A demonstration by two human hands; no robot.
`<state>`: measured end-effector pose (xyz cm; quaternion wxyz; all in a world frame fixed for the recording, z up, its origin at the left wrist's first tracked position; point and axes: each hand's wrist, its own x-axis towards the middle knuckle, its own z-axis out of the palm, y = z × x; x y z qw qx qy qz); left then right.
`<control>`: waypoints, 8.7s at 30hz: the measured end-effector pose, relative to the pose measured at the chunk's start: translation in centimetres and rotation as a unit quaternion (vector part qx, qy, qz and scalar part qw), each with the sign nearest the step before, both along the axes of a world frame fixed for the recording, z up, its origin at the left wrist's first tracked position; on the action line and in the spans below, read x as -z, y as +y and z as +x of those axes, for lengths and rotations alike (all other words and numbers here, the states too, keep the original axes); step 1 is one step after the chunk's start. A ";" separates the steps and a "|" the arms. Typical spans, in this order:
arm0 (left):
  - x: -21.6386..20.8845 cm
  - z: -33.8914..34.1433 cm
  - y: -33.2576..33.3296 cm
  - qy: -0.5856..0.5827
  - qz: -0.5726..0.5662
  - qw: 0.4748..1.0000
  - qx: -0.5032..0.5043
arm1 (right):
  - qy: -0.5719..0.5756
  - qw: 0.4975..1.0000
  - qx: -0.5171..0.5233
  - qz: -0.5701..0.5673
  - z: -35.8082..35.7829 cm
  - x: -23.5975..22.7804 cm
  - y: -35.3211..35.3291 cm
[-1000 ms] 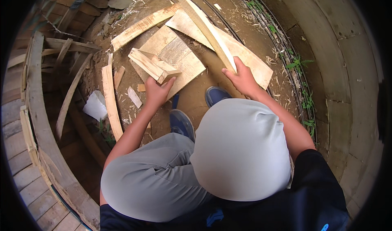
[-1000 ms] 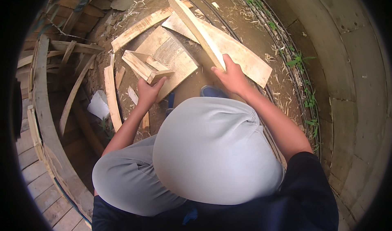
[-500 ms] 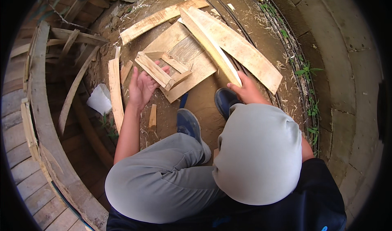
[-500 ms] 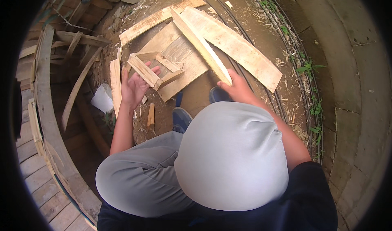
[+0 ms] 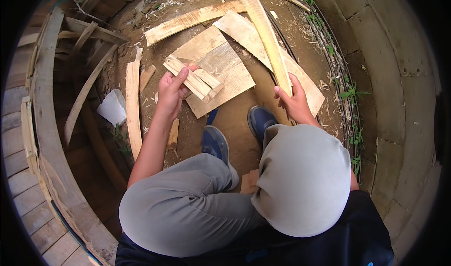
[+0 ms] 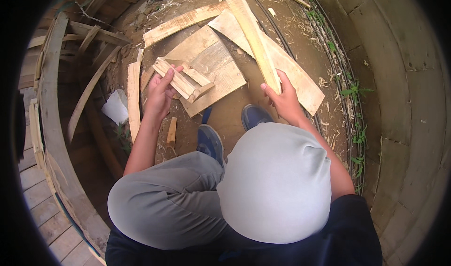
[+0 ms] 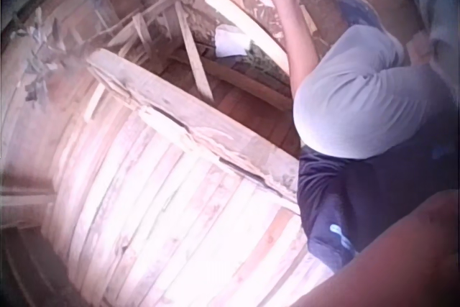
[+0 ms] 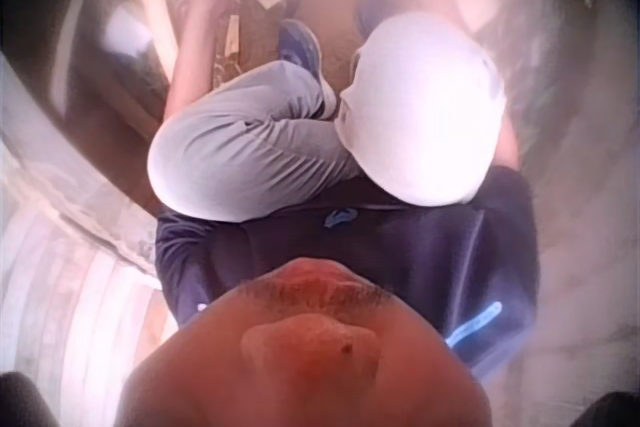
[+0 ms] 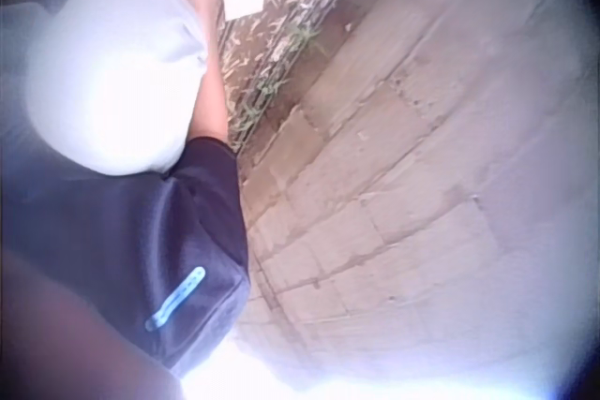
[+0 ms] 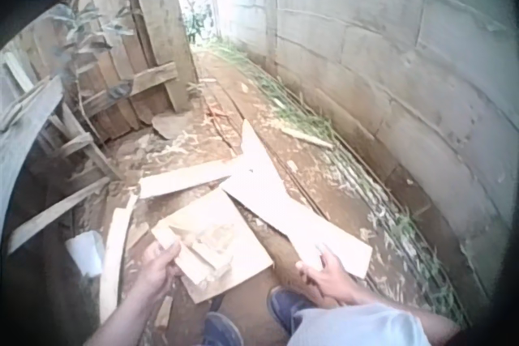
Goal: The person sits on the ground and assembles small wooden frames by hand, fitting pieces together and using a hammer to secure joints. They handle multiple frame pieces and occasionally interact with another person nearby.
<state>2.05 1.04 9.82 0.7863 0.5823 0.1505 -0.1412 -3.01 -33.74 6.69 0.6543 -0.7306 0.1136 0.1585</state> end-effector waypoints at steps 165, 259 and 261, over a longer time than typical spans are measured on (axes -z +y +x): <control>6.6 -0.5 4.1 0.084 0.317 0.945 -0.011 | 0.022 0.926 -0.181 -0.331 -3.7 1.4 -6.1; 2.5 -3.2 -1.4 -0.025 0.080 0.995 -0.051 | 0.132 0.895 -0.164 0.393 8.7 0.2 9.6; 2.7 -3.3 -1.3 -0.002 0.092 0.994 -0.058 | 0.146 0.905 -0.162 0.366 8.9 0.3 9.9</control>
